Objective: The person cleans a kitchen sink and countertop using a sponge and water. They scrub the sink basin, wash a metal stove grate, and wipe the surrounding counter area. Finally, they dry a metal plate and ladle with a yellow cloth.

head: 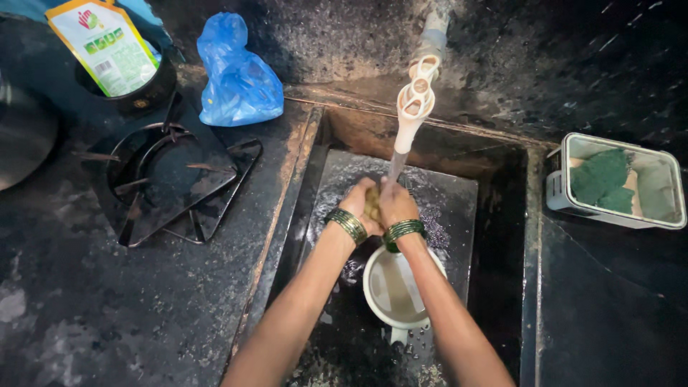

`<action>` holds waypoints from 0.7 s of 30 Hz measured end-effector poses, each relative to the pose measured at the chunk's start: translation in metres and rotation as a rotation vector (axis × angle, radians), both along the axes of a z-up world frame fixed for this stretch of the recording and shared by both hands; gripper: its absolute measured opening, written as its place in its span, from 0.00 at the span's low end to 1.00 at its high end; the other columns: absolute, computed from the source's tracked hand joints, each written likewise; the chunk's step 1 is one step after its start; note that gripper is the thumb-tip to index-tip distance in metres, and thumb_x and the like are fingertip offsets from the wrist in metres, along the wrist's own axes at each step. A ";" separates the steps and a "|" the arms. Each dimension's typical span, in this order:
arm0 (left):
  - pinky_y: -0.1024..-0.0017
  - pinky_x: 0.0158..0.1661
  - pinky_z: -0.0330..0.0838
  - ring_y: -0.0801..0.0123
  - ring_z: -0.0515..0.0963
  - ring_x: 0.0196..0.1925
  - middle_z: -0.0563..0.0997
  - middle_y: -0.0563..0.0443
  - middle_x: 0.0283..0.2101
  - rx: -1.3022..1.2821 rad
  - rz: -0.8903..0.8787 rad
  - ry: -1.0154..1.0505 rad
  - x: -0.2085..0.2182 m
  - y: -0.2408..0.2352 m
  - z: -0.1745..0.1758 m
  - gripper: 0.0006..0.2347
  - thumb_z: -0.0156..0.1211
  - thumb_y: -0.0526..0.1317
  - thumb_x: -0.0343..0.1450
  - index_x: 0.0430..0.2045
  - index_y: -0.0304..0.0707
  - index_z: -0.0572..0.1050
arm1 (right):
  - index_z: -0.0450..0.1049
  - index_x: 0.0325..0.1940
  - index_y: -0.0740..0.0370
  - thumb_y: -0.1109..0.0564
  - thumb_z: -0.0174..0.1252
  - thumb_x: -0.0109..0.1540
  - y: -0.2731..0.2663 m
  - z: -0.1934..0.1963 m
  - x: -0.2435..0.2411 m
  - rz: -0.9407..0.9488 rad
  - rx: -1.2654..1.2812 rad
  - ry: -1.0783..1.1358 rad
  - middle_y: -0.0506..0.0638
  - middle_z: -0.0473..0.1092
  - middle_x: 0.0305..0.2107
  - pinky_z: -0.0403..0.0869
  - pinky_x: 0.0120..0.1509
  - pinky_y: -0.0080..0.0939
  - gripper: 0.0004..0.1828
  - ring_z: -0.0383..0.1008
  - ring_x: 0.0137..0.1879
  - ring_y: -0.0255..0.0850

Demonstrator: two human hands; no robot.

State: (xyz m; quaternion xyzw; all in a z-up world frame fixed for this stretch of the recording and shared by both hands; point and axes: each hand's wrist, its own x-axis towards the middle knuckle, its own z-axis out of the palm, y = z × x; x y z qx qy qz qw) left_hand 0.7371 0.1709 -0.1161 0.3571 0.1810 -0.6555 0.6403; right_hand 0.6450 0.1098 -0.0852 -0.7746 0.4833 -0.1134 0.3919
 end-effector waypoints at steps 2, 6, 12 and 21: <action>0.39 0.42 0.72 0.51 0.83 0.40 0.83 0.46 0.39 0.021 -0.109 0.005 0.003 0.013 0.015 0.12 0.48 0.51 0.72 0.38 0.47 0.75 | 0.76 0.50 0.63 0.37 0.42 0.68 -0.006 0.005 -0.008 0.116 0.092 -0.014 0.68 0.76 0.39 0.74 0.56 0.58 0.29 0.78 0.50 0.64; 0.42 0.47 0.74 0.54 0.82 0.41 0.81 0.44 0.42 0.028 -0.202 -0.285 0.000 0.017 0.040 0.11 0.55 0.49 0.71 0.40 0.45 0.76 | 0.71 0.61 0.58 0.43 0.48 0.65 -0.028 0.064 -0.032 0.453 0.082 0.049 0.61 0.75 0.48 0.72 0.59 0.51 0.25 0.77 0.53 0.55; 0.63 0.49 0.76 0.57 0.85 0.45 0.86 0.43 0.42 0.118 -0.352 -1.474 -0.012 -0.016 0.044 0.19 0.69 0.49 0.60 0.41 0.41 0.81 | 0.76 0.61 0.55 0.55 0.56 0.63 -0.051 0.229 -0.054 0.602 -0.308 -0.017 0.53 0.80 0.47 0.80 0.49 0.45 0.21 0.83 0.45 0.46; 0.59 0.38 0.79 0.61 0.86 0.37 0.85 0.33 0.37 0.152 -0.419 -1.643 0.005 -0.029 0.029 0.17 0.60 0.50 0.73 0.37 0.31 0.83 | 0.73 0.61 0.64 0.62 0.62 0.59 0.000 0.364 -0.034 0.955 -0.877 -0.221 0.66 0.69 0.60 0.80 0.47 0.48 0.25 0.78 0.50 0.55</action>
